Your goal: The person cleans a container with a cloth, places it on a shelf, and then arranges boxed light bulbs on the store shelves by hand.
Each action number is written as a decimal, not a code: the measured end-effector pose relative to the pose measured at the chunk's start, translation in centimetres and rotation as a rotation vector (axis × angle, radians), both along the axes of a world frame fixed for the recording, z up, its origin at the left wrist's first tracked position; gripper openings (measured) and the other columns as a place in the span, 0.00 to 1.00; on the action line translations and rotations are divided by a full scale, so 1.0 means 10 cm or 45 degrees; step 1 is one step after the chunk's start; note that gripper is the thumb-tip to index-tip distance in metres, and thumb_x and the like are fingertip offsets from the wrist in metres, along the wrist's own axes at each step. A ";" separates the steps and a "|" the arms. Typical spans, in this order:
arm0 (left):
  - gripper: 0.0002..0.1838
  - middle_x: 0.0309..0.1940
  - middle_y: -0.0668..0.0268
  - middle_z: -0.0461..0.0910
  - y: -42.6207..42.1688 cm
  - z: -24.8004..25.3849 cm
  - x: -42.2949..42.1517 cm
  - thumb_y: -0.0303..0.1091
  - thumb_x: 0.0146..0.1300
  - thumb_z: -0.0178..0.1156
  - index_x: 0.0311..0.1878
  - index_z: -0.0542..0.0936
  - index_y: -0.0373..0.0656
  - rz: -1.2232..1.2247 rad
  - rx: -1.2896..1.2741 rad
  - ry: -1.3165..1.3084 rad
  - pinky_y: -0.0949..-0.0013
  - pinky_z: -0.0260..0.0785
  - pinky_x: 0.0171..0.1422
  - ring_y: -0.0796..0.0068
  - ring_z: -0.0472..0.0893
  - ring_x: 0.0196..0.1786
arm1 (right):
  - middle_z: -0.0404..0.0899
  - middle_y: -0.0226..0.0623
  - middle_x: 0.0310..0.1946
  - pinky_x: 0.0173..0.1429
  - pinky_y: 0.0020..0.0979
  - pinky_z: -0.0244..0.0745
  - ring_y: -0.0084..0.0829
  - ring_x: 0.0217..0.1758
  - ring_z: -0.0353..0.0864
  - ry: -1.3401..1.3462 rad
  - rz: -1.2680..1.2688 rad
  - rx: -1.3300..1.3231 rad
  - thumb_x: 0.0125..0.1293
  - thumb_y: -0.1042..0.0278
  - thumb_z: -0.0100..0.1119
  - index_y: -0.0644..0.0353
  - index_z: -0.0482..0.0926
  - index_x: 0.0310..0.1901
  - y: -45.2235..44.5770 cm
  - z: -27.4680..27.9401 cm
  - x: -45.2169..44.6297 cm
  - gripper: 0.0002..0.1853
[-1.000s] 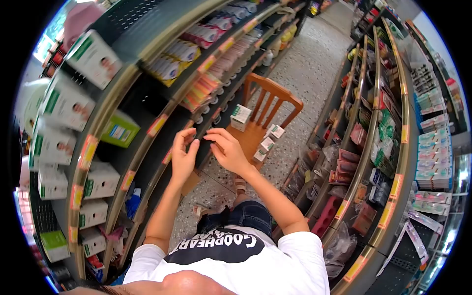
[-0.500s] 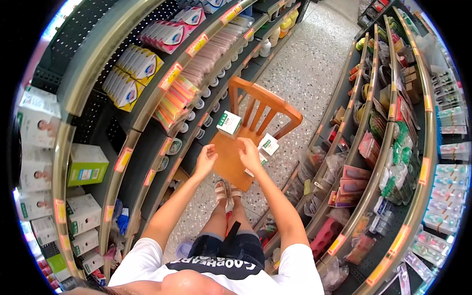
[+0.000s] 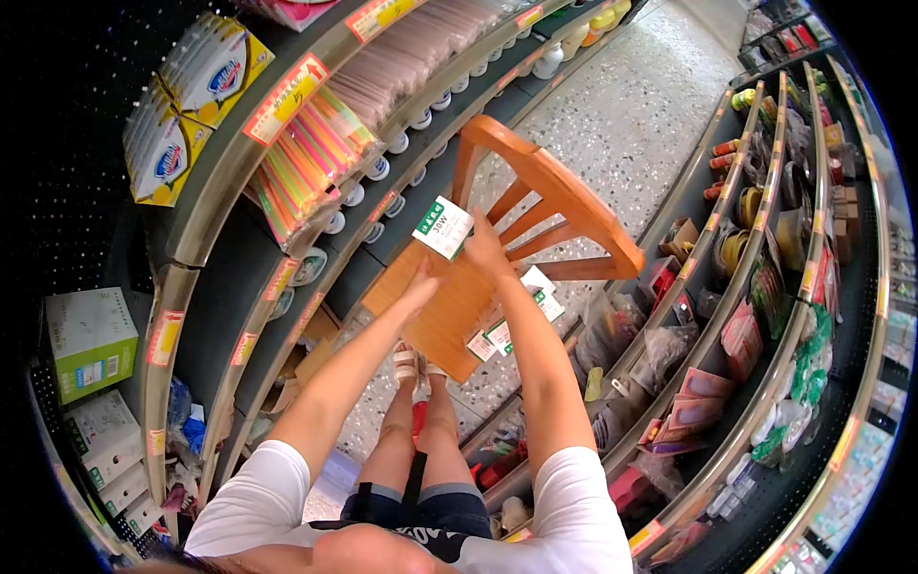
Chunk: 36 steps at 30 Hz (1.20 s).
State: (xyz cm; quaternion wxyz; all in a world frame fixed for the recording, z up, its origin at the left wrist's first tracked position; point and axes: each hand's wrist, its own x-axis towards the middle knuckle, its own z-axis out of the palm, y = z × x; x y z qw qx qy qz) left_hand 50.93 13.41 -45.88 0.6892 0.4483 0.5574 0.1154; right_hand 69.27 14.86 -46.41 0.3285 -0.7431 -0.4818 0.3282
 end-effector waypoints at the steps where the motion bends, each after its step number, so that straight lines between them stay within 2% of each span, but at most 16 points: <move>1: 0.43 0.74 0.49 0.57 0.01 -0.06 0.03 0.30 0.61 0.59 0.76 0.50 0.34 0.003 0.055 -0.025 0.64 0.50 0.77 0.57 0.58 0.75 | 0.70 0.60 0.62 0.72 0.40 0.61 0.57 0.68 0.66 0.010 0.003 0.004 0.56 0.81 0.49 0.67 0.66 0.67 0.01 -0.04 -0.02 0.32; 7: 0.34 0.65 0.56 0.71 0.07 -0.06 -0.14 0.26 0.56 0.59 0.68 0.63 0.36 0.064 -0.159 -0.317 0.65 0.57 0.73 0.64 0.68 0.68 | 0.72 0.58 0.58 0.69 0.42 0.64 0.56 0.64 0.69 -0.210 0.046 -0.063 0.54 0.84 0.48 0.66 0.73 0.61 -0.30 0.11 -0.23 0.28; 8: 0.33 0.64 0.58 0.73 0.02 -0.12 -0.22 0.26 0.55 0.60 0.66 0.65 0.36 0.091 -0.118 -0.345 0.65 0.59 0.72 0.65 0.69 0.67 | 0.73 0.59 0.55 0.68 0.45 0.63 0.59 0.61 0.68 -0.276 0.065 0.077 0.54 0.84 0.48 0.66 0.74 0.60 -0.40 -0.04 -0.26 0.28; 9: 0.33 0.62 0.59 0.74 -0.04 -0.13 -0.30 0.25 0.53 0.60 0.66 0.66 0.36 0.110 -0.093 -0.353 0.65 0.60 0.71 0.65 0.71 0.66 | 0.71 0.56 0.61 0.70 0.55 0.57 0.61 0.66 0.66 -0.364 0.074 0.034 0.52 0.80 0.50 0.59 0.71 0.64 -0.51 -0.06 -0.35 0.32; 11: 0.33 0.60 0.60 0.76 -0.21 -0.04 -0.52 0.23 0.50 0.60 0.65 0.68 0.37 0.211 -0.018 -0.327 0.65 0.64 0.69 0.66 0.73 0.63 | 0.71 0.55 0.60 0.71 0.52 0.59 0.57 0.66 0.67 -0.107 0.134 0.076 0.53 0.82 0.51 0.62 0.71 0.62 -0.72 0.19 -0.52 0.31; 13: 0.35 0.58 0.62 0.77 -0.37 0.35 -0.76 0.20 0.48 0.61 0.65 0.69 0.37 0.284 0.033 -0.363 0.66 0.67 0.66 0.66 0.75 0.62 | 0.71 0.55 0.60 0.72 0.46 0.60 0.55 0.67 0.67 0.040 0.217 0.031 0.53 0.84 0.52 0.66 0.71 0.62 -0.86 0.82 -0.76 0.30; 14: 0.36 0.57 0.62 0.78 -0.43 0.62 -0.85 0.20 0.47 0.62 0.65 0.70 0.38 0.308 0.031 -0.364 0.67 0.68 0.65 0.66 0.76 0.60 | 0.71 0.55 0.60 0.72 0.47 0.60 0.55 0.67 0.66 -0.079 0.225 0.129 0.50 0.86 0.50 0.67 0.70 0.63 -0.98 0.80 -0.89 0.32; 15: 0.36 0.57 0.60 0.78 -0.56 0.71 -0.96 0.21 0.48 0.62 0.65 0.70 0.37 0.419 0.021 -0.246 0.67 0.67 0.66 0.66 0.75 0.61 | 0.69 0.55 0.62 0.74 0.45 0.58 0.54 0.69 0.65 -0.018 0.297 0.280 0.47 0.88 0.47 0.67 0.67 0.65 -1.09 0.81 -0.99 0.37; 16: 0.35 0.59 0.58 0.76 -0.71 0.60 -1.12 0.22 0.49 0.62 0.66 0.70 0.37 0.425 0.296 -0.187 0.66 0.66 0.67 0.65 0.74 0.62 | 0.65 0.55 0.65 0.75 0.44 0.56 0.53 0.71 0.62 0.200 0.318 0.256 0.44 0.90 0.45 0.66 0.63 0.68 -1.16 1.06 -1.16 0.41; 17: 0.36 0.60 0.55 0.75 -0.80 0.91 -1.27 0.23 0.49 0.63 0.66 0.69 0.36 0.475 0.256 -0.189 0.66 0.66 0.68 0.63 0.73 0.64 | 0.63 0.54 0.66 0.76 0.42 0.54 0.52 0.72 0.61 0.278 0.331 0.233 0.44 0.90 0.45 0.66 0.61 0.69 -1.23 1.21 -1.31 0.42; 18: 0.37 0.61 0.53 0.74 -0.90 1.49 -1.47 0.23 0.48 0.63 0.66 0.68 0.34 0.488 0.318 -0.107 0.65 0.65 0.68 0.62 0.72 0.64 | 0.63 0.54 0.66 0.76 0.43 0.54 0.53 0.72 0.61 0.190 0.387 0.260 0.45 0.90 0.47 0.67 0.61 0.69 -1.29 1.42 -1.50 0.42; 20: 0.40 0.62 0.54 0.72 -1.12 1.53 -1.85 0.24 0.51 0.65 0.70 0.63 0.34 0.508 0.405 -0.175 0.65 0.66 0.68 0.65 0.72 0.66 | 0.64 0.54 0.64 0.74 0.44 0.57 0.55 0.70 0.63 0.210 0.486 0.296 0.47 0.90 0.51 0.67 0.61 0.69 -1.35 2.00 -1.89 0.40; 25: 0.40 0.63 0.54 0.71 -1.66 2.63 -2.75 0.26 0.55 0.68 0.71 0.62 0.34 0.700 0.674 -0.145 0.62 0.67 0.69 0.66 0.73 0.65 | 0.67 0.56 0.58 0.68 0.47 0.62 0.57 0.63 0.67 0.176 0.725 0.511 0.57 0.76 0.65 0.68 0.63 0.66 -1.51 2.82 -2.69 0.34; 27: 0.39 0.61 0.56 0.71 -1.91 3.03 -3.11 0.27 0.55 0.69 0.70 0.64 0.36 0.757 0.746 0.105 0.63 0.68 0.69 0.65 0.73 0.65 | 0.67 0.56 0.57 0.66 0.48 0.63 0.56 0.61 0.67 0.224 0.836 0.507 0.58 0.72 0.67 0.68 0.65 0.66 -1.56 3.06 -3.04 0.34; 32: 0.38 0.59 0.60 0.68 -2.58 3.78 -3.84 0.27 0.55 0.70 0.69 0.66 0.39 1.147 1.022 0.323 0.63 0.68 0.68 0.65 0.71 0.65 | 0.67 0.52 0.58 0.63 0.42 0.68 0.50 0.60 0.70 0.492 1.165 0.618 0.58 0.75 0.67 0.68 0.65 0.67 -1.77 3.54 -4.02 0.34; 36: 0.36 0.58 0.60 0.67 -3.16 4.13 -4.36 0.28 0.54 0.70 0.68 0.68 0.40 1.459 1.202 0.450 0.63 0.67 0.67 0.64 0.70 0.65 | 0.69 0.51 0.56 0.58 0.38 0.73 0.45 0.57 0.74 0.445 1.400 0.785 0.59 0.76 0.67 0.69 0.67 0.65 -2.06 3.98 -4.84 0.33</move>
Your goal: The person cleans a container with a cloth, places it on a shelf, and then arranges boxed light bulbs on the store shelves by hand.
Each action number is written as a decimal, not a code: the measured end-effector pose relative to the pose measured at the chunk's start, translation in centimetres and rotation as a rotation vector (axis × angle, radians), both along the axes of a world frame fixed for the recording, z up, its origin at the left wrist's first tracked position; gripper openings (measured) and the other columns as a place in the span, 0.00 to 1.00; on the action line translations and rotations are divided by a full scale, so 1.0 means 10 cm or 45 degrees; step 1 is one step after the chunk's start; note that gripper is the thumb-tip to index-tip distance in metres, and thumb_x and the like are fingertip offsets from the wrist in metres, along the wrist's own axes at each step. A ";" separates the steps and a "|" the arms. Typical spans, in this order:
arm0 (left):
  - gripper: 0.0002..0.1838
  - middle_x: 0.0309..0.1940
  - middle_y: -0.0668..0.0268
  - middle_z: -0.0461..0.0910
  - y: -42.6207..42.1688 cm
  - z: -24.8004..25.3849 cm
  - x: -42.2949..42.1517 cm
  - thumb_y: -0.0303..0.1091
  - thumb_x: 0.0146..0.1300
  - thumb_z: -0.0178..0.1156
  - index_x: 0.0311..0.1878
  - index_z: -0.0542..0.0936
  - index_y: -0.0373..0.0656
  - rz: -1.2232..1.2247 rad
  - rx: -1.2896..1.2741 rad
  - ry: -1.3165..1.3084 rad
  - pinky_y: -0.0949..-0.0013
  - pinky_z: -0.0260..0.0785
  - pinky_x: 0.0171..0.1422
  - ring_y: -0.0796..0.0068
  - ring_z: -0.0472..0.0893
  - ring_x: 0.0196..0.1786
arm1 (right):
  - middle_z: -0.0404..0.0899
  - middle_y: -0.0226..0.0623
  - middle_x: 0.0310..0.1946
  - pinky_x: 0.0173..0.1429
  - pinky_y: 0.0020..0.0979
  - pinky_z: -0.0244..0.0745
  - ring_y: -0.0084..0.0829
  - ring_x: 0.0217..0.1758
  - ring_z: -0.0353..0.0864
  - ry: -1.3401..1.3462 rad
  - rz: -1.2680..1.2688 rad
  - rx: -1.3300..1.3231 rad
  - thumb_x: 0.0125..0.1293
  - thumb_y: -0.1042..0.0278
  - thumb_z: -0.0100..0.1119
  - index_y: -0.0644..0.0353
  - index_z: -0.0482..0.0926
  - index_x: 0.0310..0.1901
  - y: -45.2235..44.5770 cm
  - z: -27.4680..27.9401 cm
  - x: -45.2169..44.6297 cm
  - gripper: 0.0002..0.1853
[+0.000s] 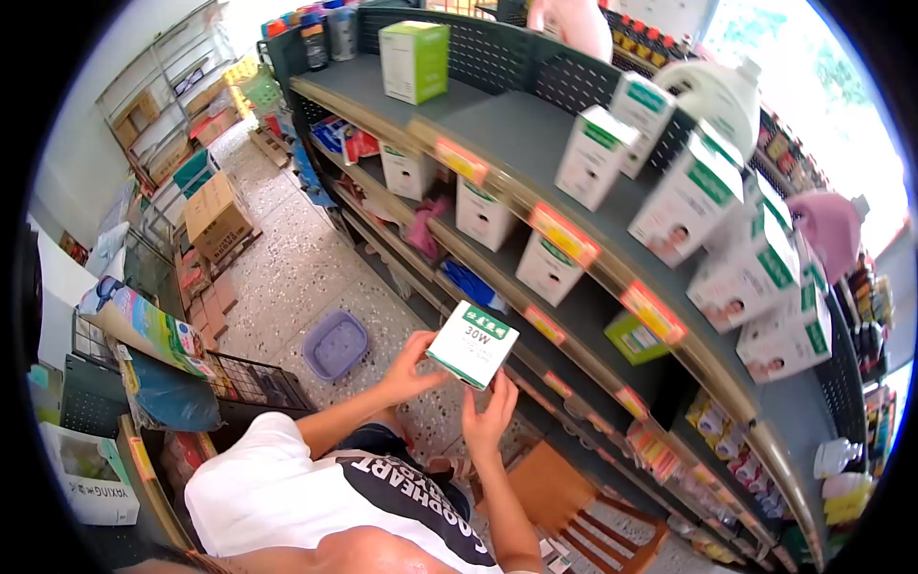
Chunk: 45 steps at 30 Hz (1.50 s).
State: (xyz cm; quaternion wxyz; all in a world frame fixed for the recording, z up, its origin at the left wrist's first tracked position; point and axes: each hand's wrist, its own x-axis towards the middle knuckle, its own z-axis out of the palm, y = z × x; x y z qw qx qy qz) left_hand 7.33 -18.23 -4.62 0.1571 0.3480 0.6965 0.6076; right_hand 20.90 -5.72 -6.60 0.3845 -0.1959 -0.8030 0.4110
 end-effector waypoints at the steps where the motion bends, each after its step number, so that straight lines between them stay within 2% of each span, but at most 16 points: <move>1: 0.36 0.57 0.59 0.67 -0.16 0.06 -0.14 0.28 0.55 0.69 0.68 0.68 0.40 0.070 0.044 0.031 0.63 0.66 0.67 0.63 0.70 0.64 | 0.70 0.51 0.55 0.57 0.37 0.74 0.45 0.56 0.75 0.014 0.067 0.032 0.59 0.76 0.67 0.70 0.67 0.65 -0.09 0.12 -0.22 0.32; 4: 0.37 0.60 0.58 0.67 -0.63 0.27 -0.63 0.30 0.55 0.71 0.68 0.68 0.40 0.252 0.004 0.160 0.62 0.64 0.68 0.62 0.70 0.64 | 0.73 0.48 0.52 0.53 0.35 0.77 0.42 0.52 0.78 0.046 0.242 0.116 0.59 0.76 0.68 0.71 0.68 0.65 -0.36 0.49 -0.89 0.32; 6: 0.38 0.63 0.57 0.65 -0.95 0.39 -1.02 0.30 0.55 0.71 0.69 0.67 0.39 0.331 0.007 0.285 0.62 0.65 0.67 0.63 0.69 0.65 | 0.73 0.48 0.53 0.52 0.34 0.78 0.41 0.51 0.78 0.071 0.378 0.040 0.59 0.76 0.68 0.70 0.67 0.66 -0.57 0.67 -1.38 0.33; 10: 0.39 0.67 0.58 0.62 -1.46 0.64 -1.82 0.29 0.57 0.70 0.71 0.65 0.40 0.389 0.202 0.195 0.62 0.66 0.68 0.62 0.68 0.68 | 0.74 0.47 0.51 0.49 0.33 0.80 0.39 0.50 0.80 0.183 0.579 0.103 0.58 0.77 0.69 0.70 0.67 0.67 -0.92 1.08 -2.37 0.34; 13: 0.38 0.67 0.59 0.62 -1.79 0.84 -2.47 0.28 0.58 0.69 0.71 0.64 0.40 0.410 0.349 0.189 0.61 0.65 0.69 0.64 0.68 0.68 | 0.75 0.46 0.49 0.46 0.33 0.82 0.39 0.49 0.81 0.254 0.669 0.174 0.57 0.77 0.70 0.68 0.68 0.66 -1.18 1.42 -3.08 0.35; 15: 0.36 0.64 0.60 0.63 -1.94 1.09 -2.83 0.26 0.59 0.67 0.70 0.64 0.39 0.461 0.318 0.337 0.61 0.66 0.68 0.65 0.69 0.66 | 0.75 0.46 0.49 0.46 0.33 0.83 0.38 0.49 0.81 0.334 0.709 0.208 0.55 0.77 0.71 0.67 0.68 0.67 -1.32 1.61 -3.51 0.36; 21: 0.33 0.59 0.62 0.66 -1.97 1.79 -3.91 0.23 0.60 0.65 0.68 0.64 0.37 0.476 0.508 0.529 0.63 0.67 0.66 0.66 0.71 0.63 | 0.75 0.47 0.47 0.45 0.34 0.80 0.40 0.46 0.79 0.502 0.713 0.322 0.54 0.76 0.70 0.65 0.67 0.68 -1.43 2.40 -4.54 0.38; 25: 0.31 0.60 0.61 0.68 -1.70 2.16 -4.68 0.22 0.62 0.63 0.68 0.63 0.36 0.353 0.650 0.449 0.63 0.67 0.67 0.69 0.72 0.63 | 0.75 0.47 0.44 0.42 0.36 0.76 0.41 0.40 0.78 0.560 0.581 0.450 0.56 0.72 0.67 0.65 0.68 0.65 -1.26 2.81 -5.16 0.33; 27: 0.32 0.59 0.60 0.72 -1.49 2.39 -4.96 0.24 0.62 0.64 0.69 0.63 0.37 0.314 0.682 0.437 0.63 0.67 0.67 0.68 0.73 0.63 | 0.75 0.48 0.44 0.45 0.38 0.76 0.44 0.42 0.78 0.540 0.523 0.414 0.56 0.71 0.67 0.65 0.68 0.64 -1.13 2.95 -5.44 0.33; 30: 0.31 0.59 0.59 0.73 -1.16 2.56 -5.47 0.24 0.63 0.64 0.68 0.62 0.38 0.176 0.679 0.385 0.63 0.68 0.66 0.69 0.74 0.63 | 0.75 0.51 0.45 0.51 0.43 0.75 0.50 0.48 0.78 0.525 0.425 0.417 0.55 0.70 0.66 0.66 0.67 0.64 -0.87 3.08 -5.87 0.33; 35: 0.30 0.59 0.59 0.74 -0.66 2.57 -6.35 0.22 0.61 0.61 0.67 0.64 0.38 -0.017 0.556 0.295 0.67 0.68 0.63 0.71 0.74 0.62 | 0.71 0.61 0.53 0.59 0.48 0.73 0.60 0.55 0.75 0.161 0.291 0.415 0.56 0.72 0.60 0.71 0.59 0.66 -0.48 3.03 -6.47 0.36; 36: 0.29 0.61 0.64 0.73 -0.55 2.48 -6.55 0.21 0.62 0.57 0.67 0.65 0.40 -0.003 0.489 0.345 0.67 0.65 0.66 0.73 0.73 0.63 | 0.69 0.66 0.55 0.62 0.50 0.71 0.64 0.57 0.73 0.131 0.336 0.379 0.56 0.72 0.58 0.73 0.58 0.66 -0.42 2.98 -6.58 0.36; 37: 0.30 0.61 0.64 0.74 -0.47 2.45 -6.63 0.21 0.61 0.58 0.67 0.65 0.40 0.006 0.460 0.316 0.67 0.65 0.66 0.72 0.73 0.63 | 0.73 0.66 0.52 0.65 0.48 0.67 0.60 0.59 0.71 0.109 0.300 0.302 0.55 0.71 0.59 0.76 0.61 0.64 -0.42 2.95 -6.64 0.34; 41: 0.32 0.61 0.62 0.74 -0.24 2.28 -6.93 0.21 0.58 0.58 0.68 0.64 0.40 0.032 0.374 0.209 0.66 0.66 0.65 0.70 0.72 0.64 | 0.69 0.72 0.55 0.67 0.47 0.67 0.65 0.61 0.69 0.101 0.344 0.225 0.52 0.78 0.57 0.79 0.54 0.67 -0.34 2.80 -6.90 0.40; 43: 0.32 0.61 0.62 0.74 -0.20 2.25 -6.97 0.21 0.58 0.58 0.68 0.64 0.39 0.032 0.344 0.148 0.66 0.65 0.66 0.69 0.73 0.64 | 0.63 0.70 0.57 0.64 0.49 0.69 0.66 0.59 0.70 0.108 0.344 0.217 0.53 0.78 0.59 0.73 0.51 0.67 -0.31 2.72 -7.02 0.40; 45: 0.31 0.60 0.62 0.74 -0.16 2.23 -7.04 0.22 0.59 0.57 0.67 0.65 0.39 0.009 0.383 0.123 0.66 0.65 0.66 0.69 0.73 0.64 | 0.62 0.70 0.60 0.65 0.49 0.68 0.65 0.61 0.69 0.081 0.320 0.254 0.53 0.76 0.60 0.73 0.47 0.70 -0.27 2.66 -7.12 0.44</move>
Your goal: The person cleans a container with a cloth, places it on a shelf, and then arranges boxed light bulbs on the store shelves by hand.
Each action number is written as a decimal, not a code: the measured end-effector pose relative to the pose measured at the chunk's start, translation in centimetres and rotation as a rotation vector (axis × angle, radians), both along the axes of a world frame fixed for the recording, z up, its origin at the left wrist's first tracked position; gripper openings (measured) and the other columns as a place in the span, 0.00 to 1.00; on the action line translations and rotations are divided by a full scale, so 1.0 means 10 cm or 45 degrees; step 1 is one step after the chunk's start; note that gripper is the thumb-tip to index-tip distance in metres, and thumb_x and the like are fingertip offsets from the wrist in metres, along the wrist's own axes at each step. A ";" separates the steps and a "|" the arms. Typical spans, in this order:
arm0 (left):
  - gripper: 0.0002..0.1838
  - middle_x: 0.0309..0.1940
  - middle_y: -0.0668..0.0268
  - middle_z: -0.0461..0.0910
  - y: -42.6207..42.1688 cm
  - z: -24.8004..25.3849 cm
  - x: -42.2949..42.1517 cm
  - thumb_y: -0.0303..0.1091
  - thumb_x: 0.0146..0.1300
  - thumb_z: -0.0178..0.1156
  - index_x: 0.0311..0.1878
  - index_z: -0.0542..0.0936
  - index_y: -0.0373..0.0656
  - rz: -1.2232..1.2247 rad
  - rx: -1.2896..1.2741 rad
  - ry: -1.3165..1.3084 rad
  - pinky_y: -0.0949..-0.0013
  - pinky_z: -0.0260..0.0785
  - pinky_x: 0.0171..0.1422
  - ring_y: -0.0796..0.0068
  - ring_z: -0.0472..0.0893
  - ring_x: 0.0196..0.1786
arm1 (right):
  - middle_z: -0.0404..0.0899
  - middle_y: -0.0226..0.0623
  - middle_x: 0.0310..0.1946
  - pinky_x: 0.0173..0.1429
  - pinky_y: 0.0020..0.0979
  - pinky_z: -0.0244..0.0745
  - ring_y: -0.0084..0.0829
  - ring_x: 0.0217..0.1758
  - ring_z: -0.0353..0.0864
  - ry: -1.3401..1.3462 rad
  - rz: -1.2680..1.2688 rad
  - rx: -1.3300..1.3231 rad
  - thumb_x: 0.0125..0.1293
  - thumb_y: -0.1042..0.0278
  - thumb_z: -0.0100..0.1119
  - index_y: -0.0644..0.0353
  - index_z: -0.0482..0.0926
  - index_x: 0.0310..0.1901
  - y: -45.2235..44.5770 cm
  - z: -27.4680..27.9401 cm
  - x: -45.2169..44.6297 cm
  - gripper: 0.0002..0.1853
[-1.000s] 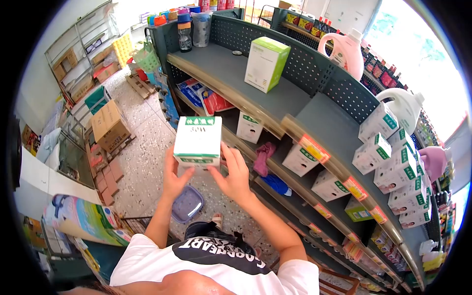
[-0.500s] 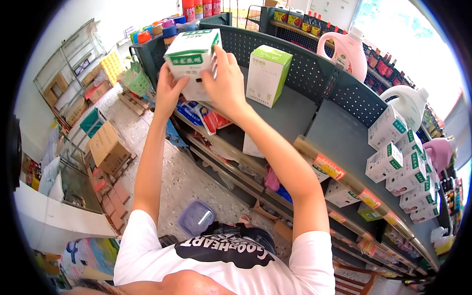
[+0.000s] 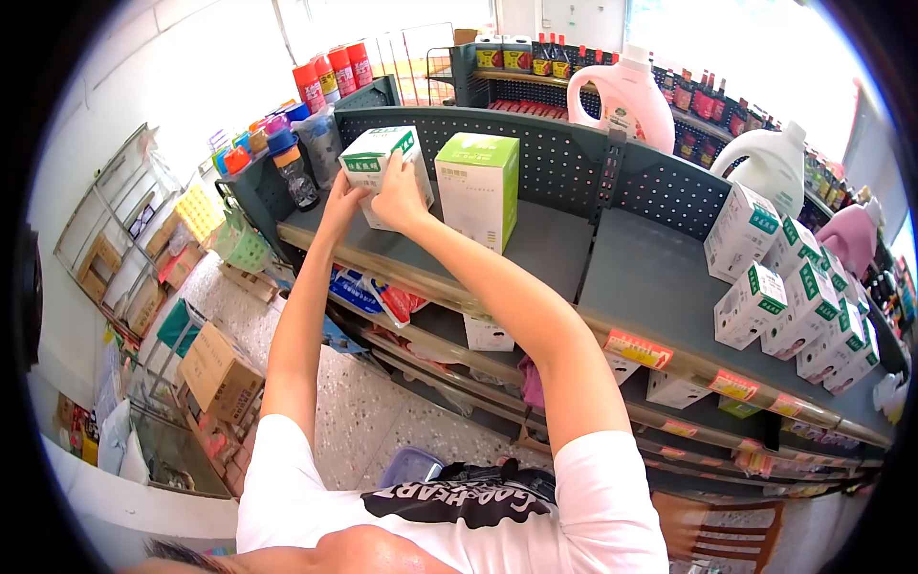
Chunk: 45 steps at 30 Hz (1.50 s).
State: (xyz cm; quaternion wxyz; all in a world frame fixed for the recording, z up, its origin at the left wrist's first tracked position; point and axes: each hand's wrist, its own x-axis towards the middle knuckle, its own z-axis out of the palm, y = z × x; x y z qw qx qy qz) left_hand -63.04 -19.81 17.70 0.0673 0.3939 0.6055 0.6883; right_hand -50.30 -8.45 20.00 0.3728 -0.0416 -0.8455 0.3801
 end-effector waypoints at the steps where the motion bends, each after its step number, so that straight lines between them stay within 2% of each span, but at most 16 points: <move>1: 0.30 0.60 0.62 0.75 0.02 -0.01 -0.04 0.22 0.59 0.57 0.67 0.65 0.39 -0.010 0.016 -0.001 0.66 0.65 0.66 0.69 0.74 0.63 | 0.61 0.69 0.61 0.66 0.49 0.68 0.65 0.62 0.68 -0.009 -0.013 -0.001 0.54 0.76 0.60 0.74 0.47 0.71 0.01 -0.01 -0.05 0.45; 8: 0.27 0.57 0.63 0.76 0.10 -0.05 -0.13 0.23 0.62 0.57 0.65 0.67 0.40 -0.075 0.034 -0.095 0.66 0.66 0.63 0.70 0.76 0.59 | 0.59 0.68 0.65 0.70 0.45 0.64 0.63 0.68 0.65 -0.026 0.056 -0.053 0.55 0.76 0.57 0.76 0.47 0.72 0.09 -0.03 0.01 0.44; 12: 0.31 0.66 0.61 0.69 0.10 -0.06 0.04 0.20 0.62 0.54 0.70 0.63 0.40 0.013 0.133 -0.054 0.65 0.62 0.69 0.66 0.71 0.65 | 0.61 0.68 0.66 0.73 0.43 0.61 0.60 0.71 0.61 0.089 0.092 0.068 0.56 0.79 0.53 0.76 0.57 0.69 0.08 0.10 0.31 0.36; 14: 0.34 0.65 0.56 0.67 0.17 -0.21 -0.02 0.21 0.59 0.57 0.70 0.62 0.37 0.390 0.204 0.328 0.61 0.59 0.72 0.59 0.69 0.67 | 0.62 0.66 0.66 0.74 0.43 0.60 0.58 0.72 0.62 0.126 0.078 0.263 0.57 0.78 0.53 0.75 0.60 0.67 0.13 0.34 0.56 0.34; 16: 0.33 0.64 0.50 0.66 0.14 -0.13 0.33 0.22 0.56 0.58 0.68 0.65 0.35 0.925 0.138 0.734 0.57 0.57 0.74 0.53 0.67 0.67 | 0.69 0.60 0.62 0.74 0.43 0.60 0.52 0.70 0.66 0.289 0.006 0.418 0.57 0.77 0.52 0.71 0.72 0.59 0.36 0.54 0.66 0.25; 18: 0.32 0.62 0.50 0.67 0.15 0.00 0.76 0.22 0.54 0.58 0.65 0.67 0.35 0.866 0.184 0.859 0.56 0.56 0.74 0.51 0.67 0.66 | 0.76 0.52 0.55 0.71 0.42 0.64 0.49 0.64 0.71 0.301 -0.072 0.557 0.58 0.74 0.56 0.67 0.78 0.52 0.63 0.84 0.90 0.19; 20: 0.28 0.60 0.51 0.68 0.16 0.12 1.17 0.22 0.55 0.58 0.61 0.69 0.35 0.759 0.175 1.027 0.57 0.58 0.72 0.51 0.68 0.64 | 0.76 0.52 0.55 0.69 0.42 0.65 0.48 0.63 0.72 0.187 -0.311 0.582 0.58 0.68 0.59 0.66 0.79 0.52 0.97 0.87 0.96 0.20; 22: 0.29 0.60 0.51 0.69 0.24 0.14 1.45 0.24 0.56 0.60 0.63 0.68 0.35 0.464 0.099 0.937 0.58 0.59 0.71 0.51 0.69 0.65 | 0.75 0.59 0.56 0.68 0.44 0.67 0.53 0.64 0.72 -0.015 -0.368 0.415 0.59 0.64 0.62 0.67 0.76 0.57 1.17 0.84 1.15 0.25; 25: 0.32 0.62 0.48 0.68 0.40 0.05 1.65 0.27 0.58 0.61 0.67 0.65 0.34 0.318 -0.001 0.873 0.58 0.60 0.71 0.50 0.68 0.66 | 0.73 0.60 0.57 0.69 0.42 0.66 0.52 0.64 0.72 -0.083 -0.411 0.318 0.61 0.61 0.62 0.67 0.71 0.61 1.29 0.64 1.40 0.29; 30: 0.36 0.66 0.44 0.65 0.67 -0.27 1.54 0.28 0.61 0.61 0.71 0.58 0.31 0.258 -0.032 0.509 0.56 0.58 0.73 0.49 0.66 0.70 | 0.72 0.61 0.61 0.70 0.42 0.65 0.52 0.65 0.72 -0.236 -0.312 0.134 0.63 0.59 0.61 0.69 0.69 0.64 1.23 0.46 1.78 0.31; 34: 0.38 0.71 0.46 0.62 0.51 -0.20 1.80 0.27 0.62 0.61 0.73 0.57 0.34 0.382 -0.096 0.558 0.55 0.56 0.76 0.51 0.64 0.73 | 0.72 0.58 0.60 0.65 0.40 0.71 0.45 0.63 0.75 -0.188 -0.195 0.041 0.64 0.62 0.61 0.69 0.69 0.63 1.01 0.56 2.20 0.29; 35: 0.34 0.64 0.47 0.66 0.46 -0.18 1.93 0.27 0.61 0.59 0.70 0.60 0.32 0.387 0.013 0.623 0.56 0.57 0.73 0.50 0.65 0.69 | 0.75 0.51 0.59 0.62 0.37 0.74 0.42 0.60 0.78 -0.114 -0.181 0.082 0.65 0.65 0.61 0.65 0.70 0.64 0.97 0.54 2.32 0.27; 38: 0.30 0.63 0.50 0.67 0.25 -0.16 2.37 0.26 0.61 0.59 0.67 0.64 0.33 0.266 0.063 0.669 0.57 0.58 0.73 0.54 0.68 0.66 | 0.74 0.44 0.60 0.59 0.35 0.76 0.39 0.60 0.78 -0.039 -0.191 0.156 0.66 0.73 0.59 0.62 0.71 0.63 0.80 0.52 2.81 0.23; 40: 0.25 0.60 0.54 0.71 0.23 -0.28 2.64 0.24 0.61 0.59 0.63 0.70 0.35 0.163 0.183 0.525 0.59 0.63 0.70 0.59 0.71 0.63 | 0.76 0.42 0.58 0.58 0.34 0.75 0.40 0.56 0.79 0.037 -0.225 0.267 0.65 0.74 0.59 0.61 0.74 0.60 0.73 0.45 3.17 0.21; 42: 0.23 0.61 0.56 0.71 0.19 -0.38 2.89 0.20 0.64 0.57 0.63 0.68 0.35 -0.011 0.183 0.457 0.60 0.60 0.74 0.64 0.71 0.66 | 0.76 0.42 0.56 0.58 0.34 0.75 0.39 0.54 0.80 0.099 -0.294 0.316 0.64 0.77 0.59 0.61 0.76 0.58 0.67 0.33 3.54 0.20; 45: 0.21 0.60 0.59 0.71 0.26 -0.53 3.29 0.19 0.64 0.55 0.61 0.69 0.36 -0.304 0.269 0.274 0.62 0.62 0.73 0.67 0.72 0.66 | 0.77 0.42 0.56 0.57 0.34 0.74 0.39 0.54 0.80 0.122 -0.471 0.300 0.62 0.81 0.58 0.63 0.77 0.55 0.54 0.08 4.12 0.18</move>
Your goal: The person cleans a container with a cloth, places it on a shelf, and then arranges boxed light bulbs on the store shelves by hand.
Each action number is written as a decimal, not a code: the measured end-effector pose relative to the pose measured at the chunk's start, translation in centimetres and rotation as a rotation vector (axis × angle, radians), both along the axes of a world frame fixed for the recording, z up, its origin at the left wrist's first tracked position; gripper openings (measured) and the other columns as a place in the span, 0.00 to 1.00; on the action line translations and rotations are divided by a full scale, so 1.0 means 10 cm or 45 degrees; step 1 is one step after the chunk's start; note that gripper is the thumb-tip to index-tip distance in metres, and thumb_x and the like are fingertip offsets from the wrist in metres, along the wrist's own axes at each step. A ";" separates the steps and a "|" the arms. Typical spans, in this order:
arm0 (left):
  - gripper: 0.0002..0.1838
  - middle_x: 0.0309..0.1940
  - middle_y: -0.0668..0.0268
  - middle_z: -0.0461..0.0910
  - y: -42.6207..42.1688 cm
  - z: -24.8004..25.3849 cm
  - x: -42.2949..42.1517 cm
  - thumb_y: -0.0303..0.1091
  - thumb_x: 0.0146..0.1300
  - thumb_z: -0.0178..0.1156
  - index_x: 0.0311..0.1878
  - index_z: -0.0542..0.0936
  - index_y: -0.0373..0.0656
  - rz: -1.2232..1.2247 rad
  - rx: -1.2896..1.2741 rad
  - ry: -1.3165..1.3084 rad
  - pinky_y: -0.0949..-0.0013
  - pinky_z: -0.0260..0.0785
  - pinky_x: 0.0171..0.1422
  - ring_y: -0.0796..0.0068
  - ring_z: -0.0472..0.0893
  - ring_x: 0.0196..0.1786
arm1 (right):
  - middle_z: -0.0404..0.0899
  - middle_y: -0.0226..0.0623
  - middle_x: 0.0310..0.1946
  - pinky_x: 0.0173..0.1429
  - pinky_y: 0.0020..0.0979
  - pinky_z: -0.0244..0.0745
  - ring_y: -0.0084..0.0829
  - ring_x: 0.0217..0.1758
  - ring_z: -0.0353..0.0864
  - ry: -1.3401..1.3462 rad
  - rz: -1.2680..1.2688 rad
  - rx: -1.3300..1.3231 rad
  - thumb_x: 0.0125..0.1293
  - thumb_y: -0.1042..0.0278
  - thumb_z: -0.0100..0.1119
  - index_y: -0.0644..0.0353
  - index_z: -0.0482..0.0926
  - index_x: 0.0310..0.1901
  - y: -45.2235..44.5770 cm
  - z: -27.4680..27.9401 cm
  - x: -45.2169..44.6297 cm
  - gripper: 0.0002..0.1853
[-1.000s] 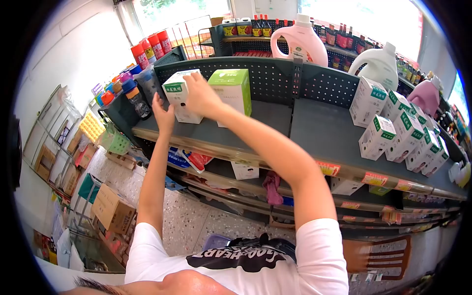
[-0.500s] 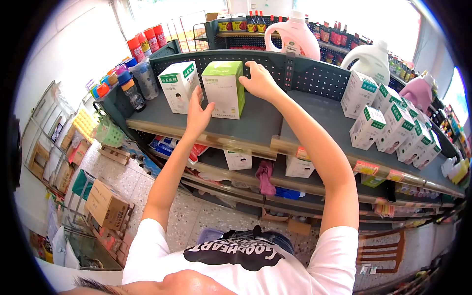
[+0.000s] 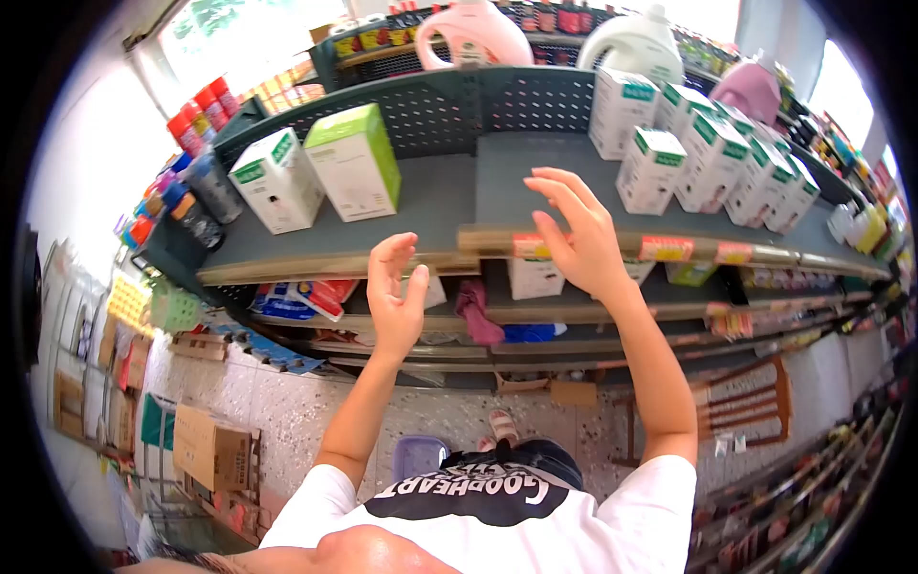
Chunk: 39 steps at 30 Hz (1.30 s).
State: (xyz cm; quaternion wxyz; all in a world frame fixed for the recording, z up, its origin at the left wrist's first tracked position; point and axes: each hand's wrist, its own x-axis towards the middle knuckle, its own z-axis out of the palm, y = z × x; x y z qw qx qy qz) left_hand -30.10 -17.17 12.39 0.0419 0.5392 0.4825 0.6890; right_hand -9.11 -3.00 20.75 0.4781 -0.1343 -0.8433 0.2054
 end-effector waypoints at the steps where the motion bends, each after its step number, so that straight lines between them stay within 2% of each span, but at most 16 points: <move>1: 0.21 0.60 0.60 0.71 0.03 -0.06 0.15 0.19 0.64 0.55 0.61 0.69 0.36 -0.116 -0.005 -0.089 0.62 0.62 0.72 0.67 0.72 0.66 | 0.77 0.43 0.56 0.57 0.34 0.74 0.39 0.54 0.80 -0.004 -0.076 -0.004 0.62 0.82 0.58 0.63 0.78 0.54 -0.03 -0.10 0.19 0.18; 3: 0.20 0.59 0.61 0.72 0.11 -0.11 0.49 0.18 0.65 0.55 0.60 0.70 0.37 -0.295 -0.038 -0.223 0.64 0.63 0.71 0.69 0.73 0.65 | 0.78 0.43 0.55 0.57 0.33 0.74 0.39 0.54 0.80 -0.016 -0.232 0.013 0.62 0.83 0.57 0.64 0.78 0.53 -0.09 -0.26 0.58 0.17; 6: 0.19 0.57 0.62 0.72 0.24 -0.24 0.91 0.17 0.64 0.55 0.59 0.71 0.37 -0.484 -0.097 -0.194 0.66 0.64 0.69 0.70 0.74 0.62 | 0.80 0.44 0.53 0.55 0.30 0.74 0.38 0.52 0.80 -0.008 -0.456 0.048 0.62 0.84 0.56 0.65 0.79 0.52 -0.19 -0.49 1.16 0.16; 9: 0.11 0.50 0.59 0.77 0.43 -0.36 1.47 0.19 0.62 0.58 0.48 0.79 0.36 -0.690 -0.177 -0.167 0.68 0.70 0.63 0.69 0.78 0.55 | 0.80 0.43 0.53 0.52 0.29 0.74 0.36 0.50 0.80 0.066 -0.688 -0.096 0.62 0.84 0.56 0.65 0.79 0.51 -0.35 -0.82 1.89 0.16; 12: 0.09 0.49 0.60 0.78 0.60 -0.49 1.91 0.19 0.63 0.58 0.47 0.79 0.36 -0.884 -0.265 -0.256 0.68 0.70 0.62 0.69 0.79 0.54 | 0.80 0.42 0.53 0.51 0.28 0.74 0.33 0.48 0.80 0.114 -0.852 -0.203 0.61 0.85 0.55 0.65 0.79 0.50 -0.51 -1.05 2.35 0.15; 16: 0.08 0.49 0.61 0.77 0.84 -0.71 2.61 0.19 0.66 0.56 0.47 0.79 0.34 -1.069 -0.393 -0.391 0.71 0.69 0.62 0.72 0.78 0.54 | 0.80 0.42 0.52 0.52 0.28 0.74 0.34 0.50 0.80 0.169 -1.054 -0.254 0.62 0.86 0.55 0.66 0.79 0.50 -0.61 -1.39 3.03 0.15; 20: 0.08 0.48 0.65 0.77 1.09 -0.98 3.41 0.21 0.68 0.55 0.49 0.79 0.35 -1.179 -0.519 -0.378 0.74 0.68 0.58 0.78 0.77 0.52 | 0.79 0.42 0.51 0.53 0.30 0.76 0.35 0.52 0.80 0.234 -1.254 -0.383 0.63 0.86 0.54 0.65 0.79 0.51 -0.66 -1.86 3.83 0.15; 23: 0.08 0.48 0.67 0.77 1.28 -1.19 4.08 0.22 0.69 0.55 0.50 0.78 0.35 -1.243 -0.707 -0.440 0.74 0.69 0.58 0.80 0.77 0.50 | 0.79 0.42 0.51 0.53 0.31 0.77 0.36 0.53 0.80 0.240 -1.408 -0.486 0.63 0.85 0.53 0.65 0.79 0.51 -0.69 -2.21 4.55 0.15; 27: 0.09 0.48 0.67 0.78 1.51 -1.58 4.98 0.22 0.70 0.56 0.51 0.78 0.36 -1.305 -0.968 -0.365 0.75 0.69 0.57 0.81 0.78 0.50 | 0.79 0.41 0.51 0.52 0.30 0.77 0.35 0.53 0.81 0.333 -1.580 -0.659 0.63 0.85 0.52 0.64 0.79 0.52 -0.70 -2.79 5.55 0.16; 31: 0.10 0.48 0.67 0.78 1.74 -2.19 5.82 0.21 0.69 0.55 0.52 0.77 0.36 -1.401 -1.163 -0.271 0.75 0.70 0.59 0.80 0.77 0.51 | 0.80 0.40 0.48 0.51 0.30 0.76 0.33 0.52 0.81 0.427 -1.777 -0.829 0.64 0.85 0.52 0.64 0.79 0.53 -0.81 -3.33 6.33 0.17; 32: 0.12 0.50 0.65 0.78 1.77 -2.36 6.01 0.21 0.68 0.55 0.54 0.76 0.36 -1.431 -1.212 -0.270 0.72 0.70 0.61 0.76 0.78 0.53 | 0.80 0.40 0.48 0.51 0.30 0.76 0.33 0.52 0.81 0.440 -1.817 -0.885 0.64 0.85 0.51 0.64 0.79 0.53 -0.84 -3.45 6.48 0.17; 35: 0.15 0.54 0.63 0.77 1.80 -2.79 6.53 0.23 0.68 0.58 0.58 0.74 0.37 -1.432 -1.364 -0.076 0.69 0.68 0.65 0.73 0.76 0.60 | 0.80 0.40 0.49 0.49 0.29 0.77 0.33 0.53 0.80 0.386 -1.918 -1.014 0.63 0.85 0.52 0.62 0.78 0.55 -0.95 -3.97 6.91 0.18; 37: 0.20 0.58 0.58 0.75 1.79 -3.15 6.82 0.24 0.68 0.59 0.61 0.70 0.37 -1.469 -1.408 0.100 0.66 0.68 0.66 0.67 0.75 0.62 | 0.80 0.37 0.51 0.50 0.29 0.77 0.31 0.55 0.80 0.282 -1.975 -1.115 0.64 0.84 0.53 0.61 0.78 0.57 -1.01 -4.23 7.12 0.19; 39: 0.25 0.62 0.54 0.72 1.74 -3.52 7.06 0.25 0.67 0.60 0.65 0.66 0.37 -1.494 -1.445 0.276 0.63 0.68 0.68 0.61 0.74 0.65 | 0.78 0.40 0.53 0.49 0.30 0.77 0.33 0.57 0.79 0.223 -1.973 -1.154 0.61 0.85 0.54 0.61 0.77 0.58 -1.02 -4.52 7.30 0.23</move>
